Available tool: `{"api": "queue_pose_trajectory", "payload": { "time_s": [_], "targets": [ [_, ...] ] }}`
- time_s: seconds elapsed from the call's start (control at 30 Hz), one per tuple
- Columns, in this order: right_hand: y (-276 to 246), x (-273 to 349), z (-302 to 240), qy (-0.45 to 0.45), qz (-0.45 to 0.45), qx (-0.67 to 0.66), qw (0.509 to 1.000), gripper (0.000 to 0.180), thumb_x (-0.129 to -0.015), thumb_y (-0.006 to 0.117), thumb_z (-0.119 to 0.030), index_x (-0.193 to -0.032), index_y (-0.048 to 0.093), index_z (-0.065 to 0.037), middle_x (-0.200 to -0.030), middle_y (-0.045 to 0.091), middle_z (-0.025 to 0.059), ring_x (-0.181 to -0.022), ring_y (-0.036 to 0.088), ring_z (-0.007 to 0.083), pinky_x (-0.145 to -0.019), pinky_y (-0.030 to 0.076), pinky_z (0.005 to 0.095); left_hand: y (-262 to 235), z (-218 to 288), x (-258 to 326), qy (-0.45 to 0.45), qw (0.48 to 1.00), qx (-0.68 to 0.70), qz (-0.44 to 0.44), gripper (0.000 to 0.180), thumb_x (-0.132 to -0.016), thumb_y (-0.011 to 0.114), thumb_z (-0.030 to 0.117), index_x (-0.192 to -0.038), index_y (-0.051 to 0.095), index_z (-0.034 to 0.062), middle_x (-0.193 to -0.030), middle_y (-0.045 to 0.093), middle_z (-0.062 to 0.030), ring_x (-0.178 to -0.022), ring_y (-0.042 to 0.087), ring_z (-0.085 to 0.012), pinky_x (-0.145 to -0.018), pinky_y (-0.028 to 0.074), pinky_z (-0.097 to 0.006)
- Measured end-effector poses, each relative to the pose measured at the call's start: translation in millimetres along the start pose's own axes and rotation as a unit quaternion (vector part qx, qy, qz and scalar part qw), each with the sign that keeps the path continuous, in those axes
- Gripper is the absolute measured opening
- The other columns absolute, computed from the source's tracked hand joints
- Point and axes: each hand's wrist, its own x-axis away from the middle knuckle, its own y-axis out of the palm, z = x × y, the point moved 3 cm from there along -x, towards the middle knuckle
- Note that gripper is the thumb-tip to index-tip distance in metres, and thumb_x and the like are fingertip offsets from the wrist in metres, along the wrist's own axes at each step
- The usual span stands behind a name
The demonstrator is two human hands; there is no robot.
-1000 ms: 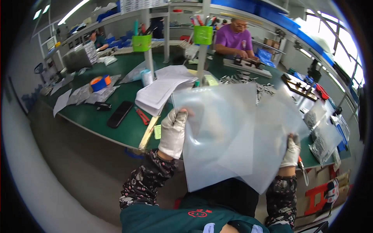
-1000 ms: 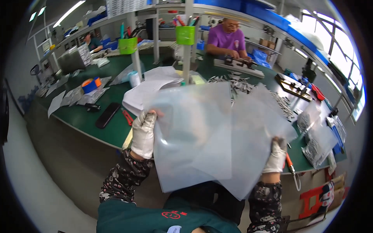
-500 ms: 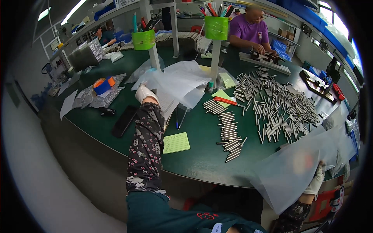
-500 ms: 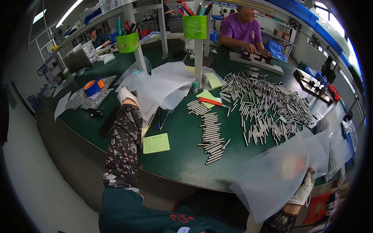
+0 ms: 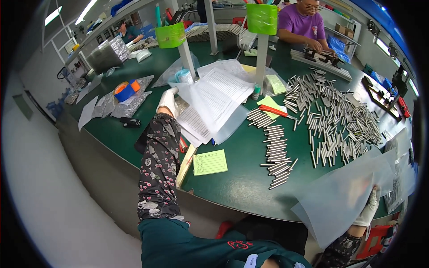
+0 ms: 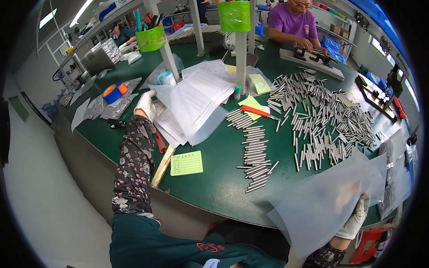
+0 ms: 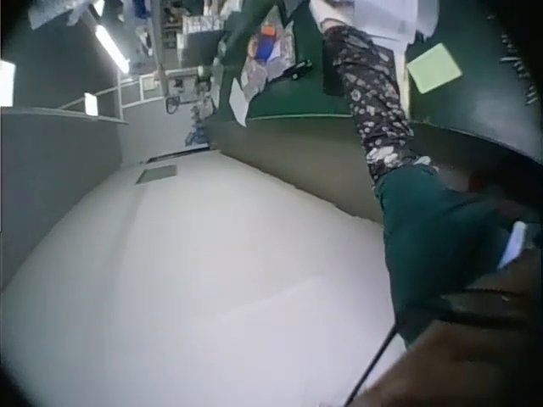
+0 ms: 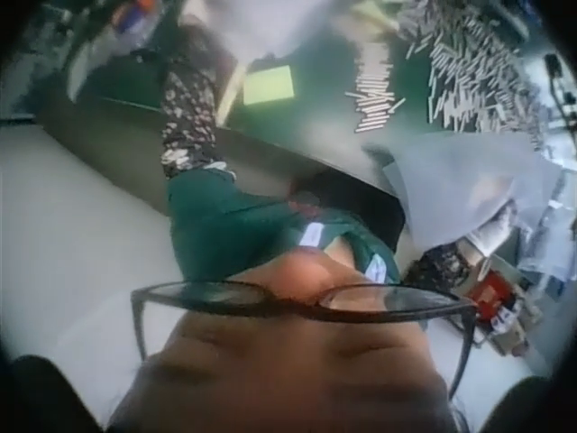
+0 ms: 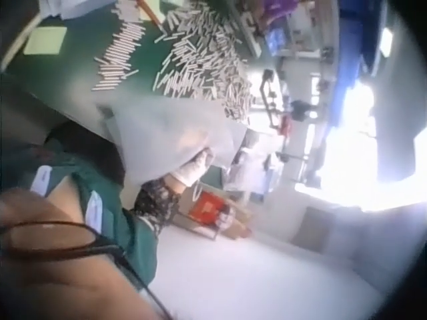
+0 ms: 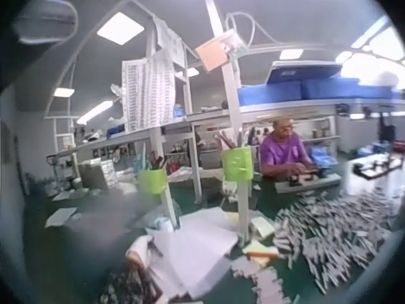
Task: Cleaning, filing, and bagging small metal rods at a manufacturing workbench.
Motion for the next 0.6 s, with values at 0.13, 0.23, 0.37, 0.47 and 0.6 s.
{"api": "queue_pose_trajectory", "payload": {
  "time_s": [0.13, 0.23, 0.37, 0.47, 0.6],
  "targets": [
    [11.1, -3.9, 4.3, 0.029, 0.012, 0.021, 0.999, 0.026, -0.089, 0.049, -0.020, -0.111, 0.052, -0.006, -0.104, 0.057, 0.0086, -0.090, 0.057, 0.0166, -0.078, 0.048, 0.0292, -30.0, 36.8, 24.2, 0.056, 0.973, -0.219, -0.038, 0.065, -0.085, 0.049, 0.025, -0.131, 0.018, -0.0070, -0.135, 0.022, -0.0237, -0.117, 0.038, -0.0372, -0.092, 0.039, -0.047],
    [16.1, -6.2, 9.7, 0.049, 0.005, 0.027, 0.998, 0.034, -0.089, 0.050, -0.021, -0.117, 0.049, -0.004, -0.106, 0.057, 0.0086, -0.091, 0.056, 0.0167, -0.080, 0.048, 0.0288, -52.2, 51.5, 30.2, 0.037, 0.975, -0.214, -0.052, 0.055, -0.087, 0.049, 0.023, -0.129, 0.026, -0.0040, -0.129, 0.032, -0.0213, -0.115, 0.040, -0.0350, -0.091, 0.041, -0.045],
    [1.1, -12.7, 9.9, 0.053, -0.006, 0.022, 0.998, 0.033, -0.090, 0.048, -0.022, -0.120, 0.047, -0.008, -0.113, 0.054, 0.0082, -0.098, 0.055, 0.0181, -0.083, 0.046, 0.0312, -78.2, 79.9, 60.6, 0.162, 0.903, -0.397, 0.017, 0.047, -0.085, 0.052, 0.022, -0.125, 0.036, 0.0012, -0.113, 0.047, -0.0125, -0.102, 0.050, -0.0238, -0.081, 0.046, -0.037],
    [-1.1, -3.1, -4.9, 0.050, -0.015, 0.023, 0.998, 0.034, -0.089, 0.048, -0.022, -0.118, 0.046, -0.004, -0.110, 0.054, 0.0096, -0.097, 0.054, 0.0184, -0.084, 0.046, 0.0318, -78.2, 82.9, 73.3, 0.255, 0.861, -0.440, 0.034, 0.037, -0.086, 0.051, 0.018, -0.118, 0.046, 0.0026, -0.101, 0.054, -0.0070, -0.087, 0.054, -0.0146, -0.075, 0.046, -0.026],
    [76.0, 8.3, 8.7, 0.037, -0.087, 0.012, 0.995, 0.022, -0.087, 0.051, -0.020, -0.104, 0.052, -0.005, -0.094, 0.059, 0.0070, -0.079, 0.059, 0.0166, -0.069, 0.051, 0.0304, -26.2, 16.5, 137.5, 0.295, 0.880, -0.323, -0.183, 0.048, -0.084, 0.058, 0.026, -0.122, 0.043, 0.0009, -0.112, 0.052, -0.0113, -0.097, 0.054, -0.0158, -0.081, 0.044, -0.027]
  ]
}}
